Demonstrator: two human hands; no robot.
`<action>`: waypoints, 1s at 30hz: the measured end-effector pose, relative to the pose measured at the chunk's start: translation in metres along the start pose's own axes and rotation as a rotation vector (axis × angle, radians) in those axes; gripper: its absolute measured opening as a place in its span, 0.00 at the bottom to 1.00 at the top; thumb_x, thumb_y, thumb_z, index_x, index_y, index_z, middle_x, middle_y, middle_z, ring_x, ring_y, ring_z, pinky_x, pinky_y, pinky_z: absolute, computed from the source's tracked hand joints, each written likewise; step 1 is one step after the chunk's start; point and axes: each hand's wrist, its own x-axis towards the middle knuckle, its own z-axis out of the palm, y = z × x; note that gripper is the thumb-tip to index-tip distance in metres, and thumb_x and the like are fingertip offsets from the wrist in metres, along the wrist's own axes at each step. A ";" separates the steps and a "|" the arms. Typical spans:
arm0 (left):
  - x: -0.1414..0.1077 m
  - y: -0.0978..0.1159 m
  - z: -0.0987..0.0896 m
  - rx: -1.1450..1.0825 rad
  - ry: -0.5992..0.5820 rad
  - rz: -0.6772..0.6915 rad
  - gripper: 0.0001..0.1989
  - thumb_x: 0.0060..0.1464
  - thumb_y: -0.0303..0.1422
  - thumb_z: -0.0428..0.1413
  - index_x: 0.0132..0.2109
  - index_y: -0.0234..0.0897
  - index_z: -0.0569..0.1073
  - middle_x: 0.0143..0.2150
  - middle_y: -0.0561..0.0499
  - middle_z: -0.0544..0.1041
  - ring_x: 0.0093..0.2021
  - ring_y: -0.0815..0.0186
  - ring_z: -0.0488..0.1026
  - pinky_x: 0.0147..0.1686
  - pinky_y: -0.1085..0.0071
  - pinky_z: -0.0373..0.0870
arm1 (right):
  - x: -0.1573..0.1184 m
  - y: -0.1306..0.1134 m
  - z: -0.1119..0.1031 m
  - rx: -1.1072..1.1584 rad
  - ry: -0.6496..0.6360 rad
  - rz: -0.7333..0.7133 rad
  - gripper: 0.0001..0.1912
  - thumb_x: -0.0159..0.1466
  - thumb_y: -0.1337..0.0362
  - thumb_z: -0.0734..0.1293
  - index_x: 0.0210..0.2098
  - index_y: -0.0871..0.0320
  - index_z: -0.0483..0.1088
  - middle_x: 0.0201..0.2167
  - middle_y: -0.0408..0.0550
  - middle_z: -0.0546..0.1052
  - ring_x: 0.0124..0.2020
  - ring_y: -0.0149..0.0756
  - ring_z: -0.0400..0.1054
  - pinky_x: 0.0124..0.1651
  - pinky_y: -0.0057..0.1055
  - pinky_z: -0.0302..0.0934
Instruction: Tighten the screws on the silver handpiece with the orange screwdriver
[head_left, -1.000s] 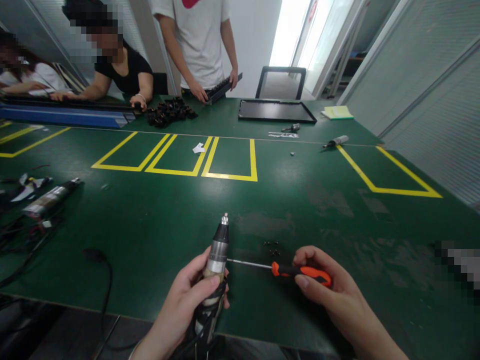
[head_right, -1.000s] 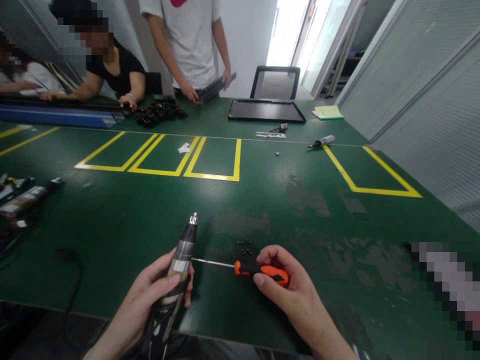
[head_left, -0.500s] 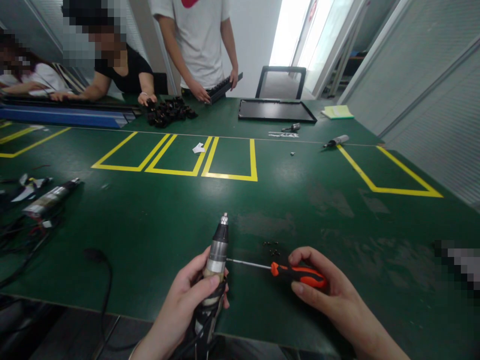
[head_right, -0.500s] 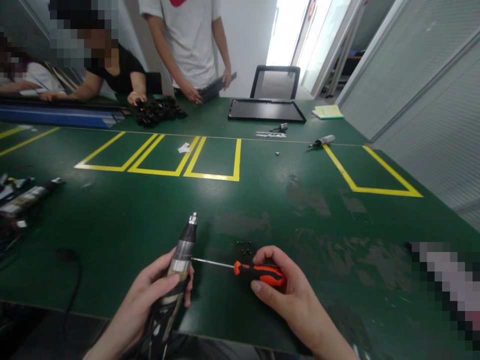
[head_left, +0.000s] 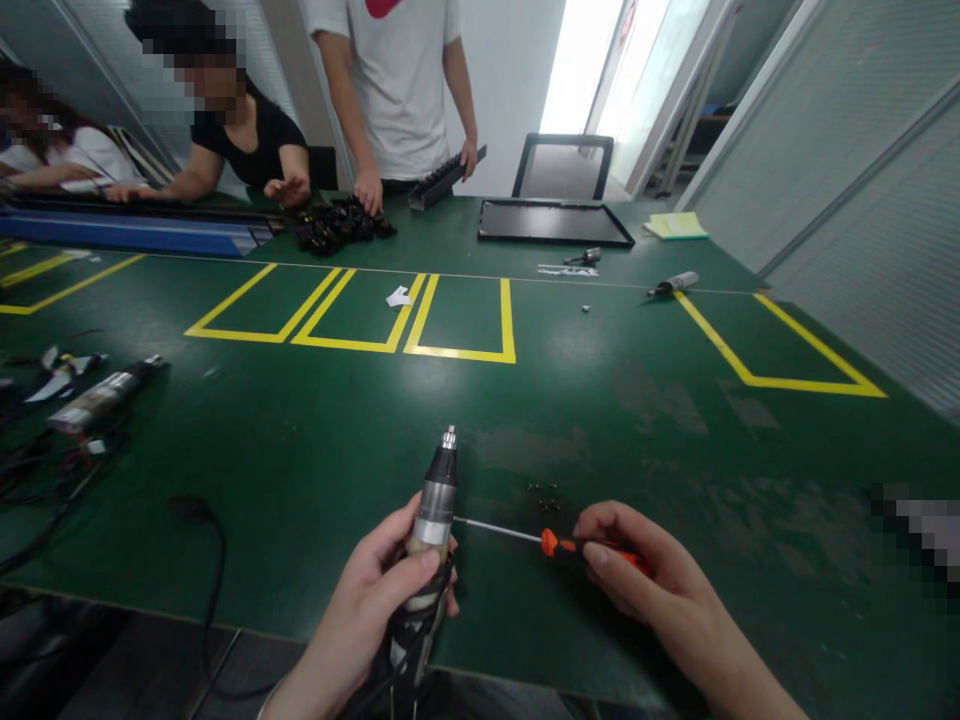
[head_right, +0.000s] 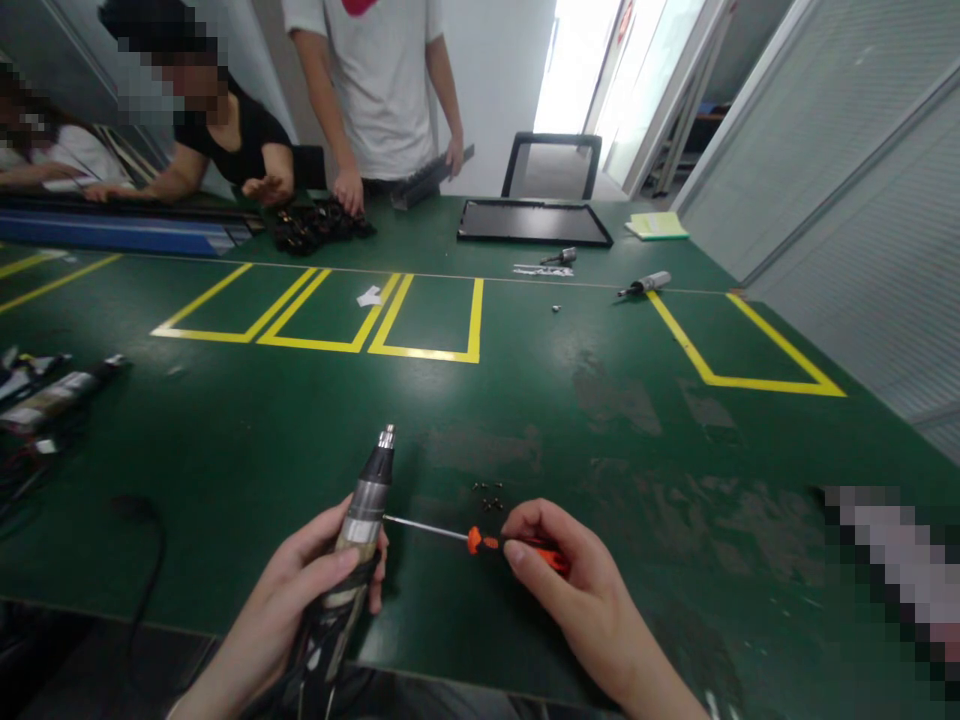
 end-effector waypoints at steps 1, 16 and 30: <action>0.000 0.000 0.000 -0.001 -0.002 0.001 0.23 0.54 0.36 0.66 0.57 0.39 0.77 0.36 0.48 0.80 0.28 0.63 0.78 0.29 0.70 0.73 | 0.000 0.000 -0.001 -0.037 0.019 -0.035 0.18 0.62 0.46 0.71 0.36 0.55 0.73 0.27 0.42 0.70 0.25 0.31 0.60 0.24 0.25 0.53; 0.001 -0.001 -0.002 -0.009 -0.008 -0.001 0.24 0.54 0.36 0.66 0.58 0.39 0.76 0.36 0.49 0.80 0.28 0.64 0.79 0.29 0.70 0.73 | 0.002 0.003 0.001 -0.163 0.004 -0.178 0.08 0.61 0.58 0.71 0.38 0.53 0.73 0.31 0.42 0.73 0.29 0.34 0.65 0.31 0.28 0.59; 0.002 -0.005 -0.005 -0.010 -0.024 0.018 0.25 0.55 0.36 0.66 0.59 0.41 0.75 0.37 0.50 0.80 0.29 0.64 0.79 0.30 0.70 0.74 | -0.001 0.002 0.004 -0.119 -0.055 -0.024 0.17 0.68 0.48 0.64 0.37 0.56 0.71 0.23 0.41 0.69 0.22 0.28 0.58 0.20 0.22 0.50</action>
